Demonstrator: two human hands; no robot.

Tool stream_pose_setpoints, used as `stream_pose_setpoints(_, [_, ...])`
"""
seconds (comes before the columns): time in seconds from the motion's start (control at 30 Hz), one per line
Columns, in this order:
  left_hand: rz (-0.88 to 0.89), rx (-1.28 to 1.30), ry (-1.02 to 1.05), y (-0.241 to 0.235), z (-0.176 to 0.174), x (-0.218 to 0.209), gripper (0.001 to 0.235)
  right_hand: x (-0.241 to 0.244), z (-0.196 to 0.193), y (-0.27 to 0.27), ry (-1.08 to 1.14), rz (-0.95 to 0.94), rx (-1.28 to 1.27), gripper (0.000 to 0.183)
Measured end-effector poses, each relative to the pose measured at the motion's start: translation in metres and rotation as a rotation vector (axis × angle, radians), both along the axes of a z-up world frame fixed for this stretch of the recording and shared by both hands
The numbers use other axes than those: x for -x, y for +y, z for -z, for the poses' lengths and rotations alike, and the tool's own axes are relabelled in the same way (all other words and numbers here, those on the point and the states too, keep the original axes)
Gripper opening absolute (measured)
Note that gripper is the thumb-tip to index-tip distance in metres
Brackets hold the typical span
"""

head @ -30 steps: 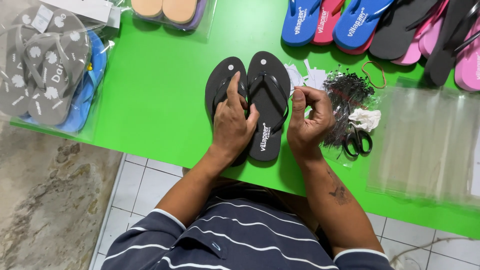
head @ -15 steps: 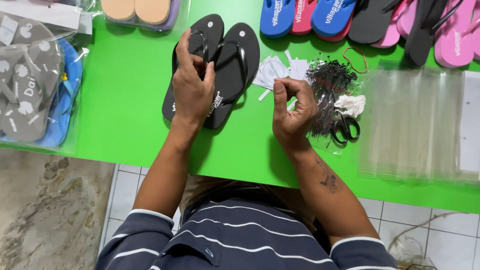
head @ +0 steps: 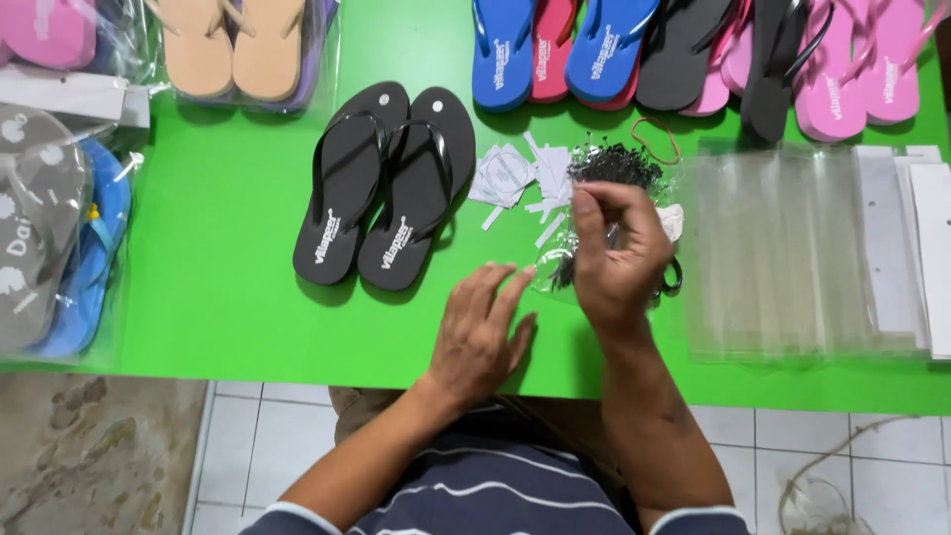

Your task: The person is attaching labels to flip-flops and placing them into plastic bags for final packaging.

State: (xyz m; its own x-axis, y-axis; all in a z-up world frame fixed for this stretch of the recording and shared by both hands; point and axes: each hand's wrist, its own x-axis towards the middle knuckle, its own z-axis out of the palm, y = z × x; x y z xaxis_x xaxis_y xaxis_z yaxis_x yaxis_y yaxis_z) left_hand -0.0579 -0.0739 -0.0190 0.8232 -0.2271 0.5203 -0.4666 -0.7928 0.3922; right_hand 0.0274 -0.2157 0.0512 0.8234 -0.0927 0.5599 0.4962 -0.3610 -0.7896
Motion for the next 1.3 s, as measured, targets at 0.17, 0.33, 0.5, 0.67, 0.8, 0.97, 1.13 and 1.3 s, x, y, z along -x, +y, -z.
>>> stream_pose_setpoints(0.17, [0.042,0.031,0.012,0.003,0.002,-0.003,0.044,0.013,0.019,-0.102,0.134,0.278,0.216,0.009])
stream_pose_setpoints(0.33, [0.055,0.030,0.082,0.002,0.003,-0.001,0.044,0.037,0.066,-0.198,0.216,0.543,0.587,0.044])
stream_pose_setpoints(0.5, [0.039,0.018,0.131,0.001,0.008,-0.004,0.043,0.039,0.104,-0.225,0.288,0.604,0.650,0.046])
stream_pose_setpoints(0.67, [0.030,0.014,0.153,0.001,0.010,-0.005,0.041,0.031,0.117,-0.226,0.182,0.643,0.583,0.020])
stream_pose_setpoints(0.8, [0.031,0.038,0.180,-0.001,0.014,-0.001,0.041,0.034,0.127,-0.235,0.144,0.741,0.611,0.010])
stream_pose_setpoints(0.97, [0.016,0.137,0.152,0.002,0.010,-0.003,0.040,0.032,0.119,-0.229,0.107,0.818,0.561,0.011])
stream_pose_setpoints(1.13, [-0.231,0.128,0.009,0.039,0.003,-0.044,0.044,0.029,0.123,-0.226,0.183,0.826,0.515,0.013])
stream_pose_setpoints(1.3, [-0.809,-0.206,0.125,0.096,-0.004,-0.097,0.075,0.032,0.125,-0.229,0.173,0.807,0.541,0.015])
